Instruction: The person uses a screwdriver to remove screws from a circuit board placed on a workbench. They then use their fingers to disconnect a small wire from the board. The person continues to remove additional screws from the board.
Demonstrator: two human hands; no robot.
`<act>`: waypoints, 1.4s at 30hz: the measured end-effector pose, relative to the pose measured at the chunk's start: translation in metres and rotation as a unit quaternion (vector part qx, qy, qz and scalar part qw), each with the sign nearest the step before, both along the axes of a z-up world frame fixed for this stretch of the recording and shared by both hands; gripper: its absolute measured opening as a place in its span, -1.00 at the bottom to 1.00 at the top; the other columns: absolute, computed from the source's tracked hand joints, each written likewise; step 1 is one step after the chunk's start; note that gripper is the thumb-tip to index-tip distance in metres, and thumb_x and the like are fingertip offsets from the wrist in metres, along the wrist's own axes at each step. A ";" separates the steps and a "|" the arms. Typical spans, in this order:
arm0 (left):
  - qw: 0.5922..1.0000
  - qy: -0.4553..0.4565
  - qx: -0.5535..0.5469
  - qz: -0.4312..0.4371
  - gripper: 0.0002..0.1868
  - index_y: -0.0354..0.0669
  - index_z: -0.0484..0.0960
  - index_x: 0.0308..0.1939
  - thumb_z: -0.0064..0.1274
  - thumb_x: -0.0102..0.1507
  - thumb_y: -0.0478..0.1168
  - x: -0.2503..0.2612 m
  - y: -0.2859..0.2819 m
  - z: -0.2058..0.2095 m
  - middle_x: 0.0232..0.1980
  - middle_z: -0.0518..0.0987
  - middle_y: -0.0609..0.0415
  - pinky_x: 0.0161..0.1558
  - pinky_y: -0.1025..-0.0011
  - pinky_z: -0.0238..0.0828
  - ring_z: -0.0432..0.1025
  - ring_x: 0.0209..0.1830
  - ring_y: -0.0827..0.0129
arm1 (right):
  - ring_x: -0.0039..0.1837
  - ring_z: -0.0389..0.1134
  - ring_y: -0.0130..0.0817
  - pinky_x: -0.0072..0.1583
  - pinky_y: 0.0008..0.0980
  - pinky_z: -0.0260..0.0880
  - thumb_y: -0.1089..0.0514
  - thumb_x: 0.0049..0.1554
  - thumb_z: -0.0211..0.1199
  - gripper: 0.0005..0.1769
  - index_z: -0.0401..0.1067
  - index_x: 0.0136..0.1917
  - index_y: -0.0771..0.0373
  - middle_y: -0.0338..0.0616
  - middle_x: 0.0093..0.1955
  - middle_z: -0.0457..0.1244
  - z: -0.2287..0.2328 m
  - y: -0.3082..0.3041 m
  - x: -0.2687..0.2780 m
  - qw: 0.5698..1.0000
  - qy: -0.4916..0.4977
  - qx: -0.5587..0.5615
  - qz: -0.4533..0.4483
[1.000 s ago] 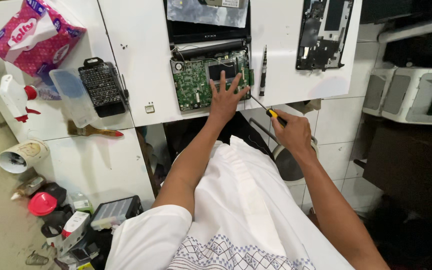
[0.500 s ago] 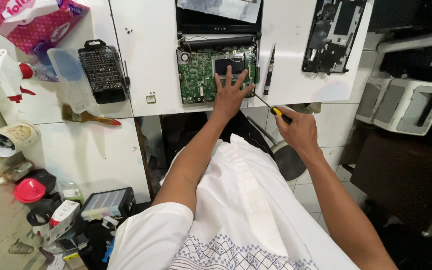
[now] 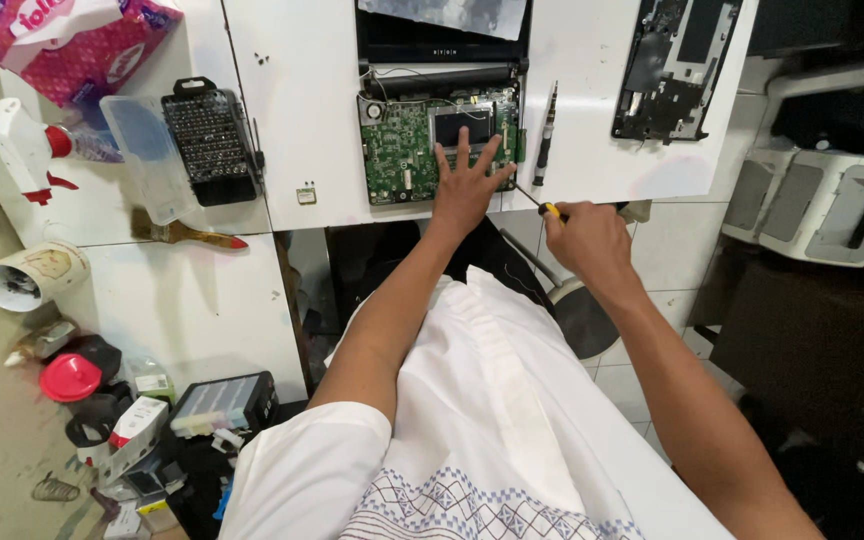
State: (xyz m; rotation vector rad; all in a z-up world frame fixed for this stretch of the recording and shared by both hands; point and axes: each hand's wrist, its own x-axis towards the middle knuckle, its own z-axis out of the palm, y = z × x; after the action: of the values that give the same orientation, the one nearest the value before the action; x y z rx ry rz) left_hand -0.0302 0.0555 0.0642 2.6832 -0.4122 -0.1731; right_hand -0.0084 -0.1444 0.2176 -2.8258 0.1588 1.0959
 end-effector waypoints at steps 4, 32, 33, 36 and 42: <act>1.000 -0.007 0.007 -0.002 -0.42 0.37 0.70 0.29 0.43 0.26 -0.32 0.000 -0.002 -0.001 0.67 0.18 0.03 0.31 -0.79 0.15 -0.04 0.64 -0.53 | -0.01 0.53 0.34 -0.03 0.17 0.58 -0.12 0.18 0.29 -0.62 0.73 0.12 0.08 0.21 -0.11 0.47 0.020 0.017 0.027 1.000 0.005 0.009 -0.016; 1.000 -0.001 0.011 0.020 -0.45 0.43 0.74 0.26 0.42 0.27 -0.31 -0.001 -0.007 -0.010 0.64 0.21 0.09 0.34 -0.83 0.13 -0.03 0.64 -0.51 | -0.44 0.10 -0.44 -0.30 -0.46 0.12 0.03 0.27 0.17 -0.60 0.50 -0.40 0.06 -0.32 -0.56 0.15 0.022 0.028 0.045 0.884 -0.146 -0.039 0.442; 1.000 0.002 0.001 0.021 -0.46 0.42 0.75 0.25 0.41 0.27 -0.32 0.000 -0.007 -0.011 0.63 0.23 0.08 0.33 -0.84 0.12 -0.03 0.64 -0.52 | -0.39 0.10 -0.44 -0.24 -0.43 0.11 0.09 0.27 0.18 -0.66 0.52 -0.34 0.04 -0.36 -0.50 0.18 0.020 0.024 0.047 0.844 -0.164 -0.023 0.510; 1.000 0.001 0.013 0.017 -0.44 0.44 0.74 0.26 0.42 0.26 -0.31 0.000 -0.007 -0.012 0.64 0.22 0.09 0.32 -0.85 0.12 -0.03 0.64 -0.52 | -0.22 0.30 -0.30 -0.15 -0.36 0.30 0.12 0.15 0.32 -0.84 0.56 -0.29 0.07 -0.25 -0.36 0.29 0.015 0.007 0.048 0.803 -0.237 0.055 0.544; 1.000 -0.001 0.005 0.023 -0.46 0.42 0.77 0.22 0.43 0.24 -0.32 0.001 -0.007 -0.010 0.64 0.23 0.08 0.33 -0.83 0.13 -0.02 0.64 -0.51 | -0.58 0.19 -0.32 -0.43 -0.42 0.22 -0.15 0.50 0.00 -0.23 0.44 -0.47 0.25 -0.14 -0.64 0.13 0.017 0.003 0.061 0.967 -0.007 -0.048 0.251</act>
State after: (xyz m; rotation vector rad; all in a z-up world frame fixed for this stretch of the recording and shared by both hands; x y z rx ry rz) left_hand -0.0289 0.0481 0.0544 2.7014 -0.3496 -0.1588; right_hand 0.0523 -0.1418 0.2348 -3.0440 -0.5523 1.1700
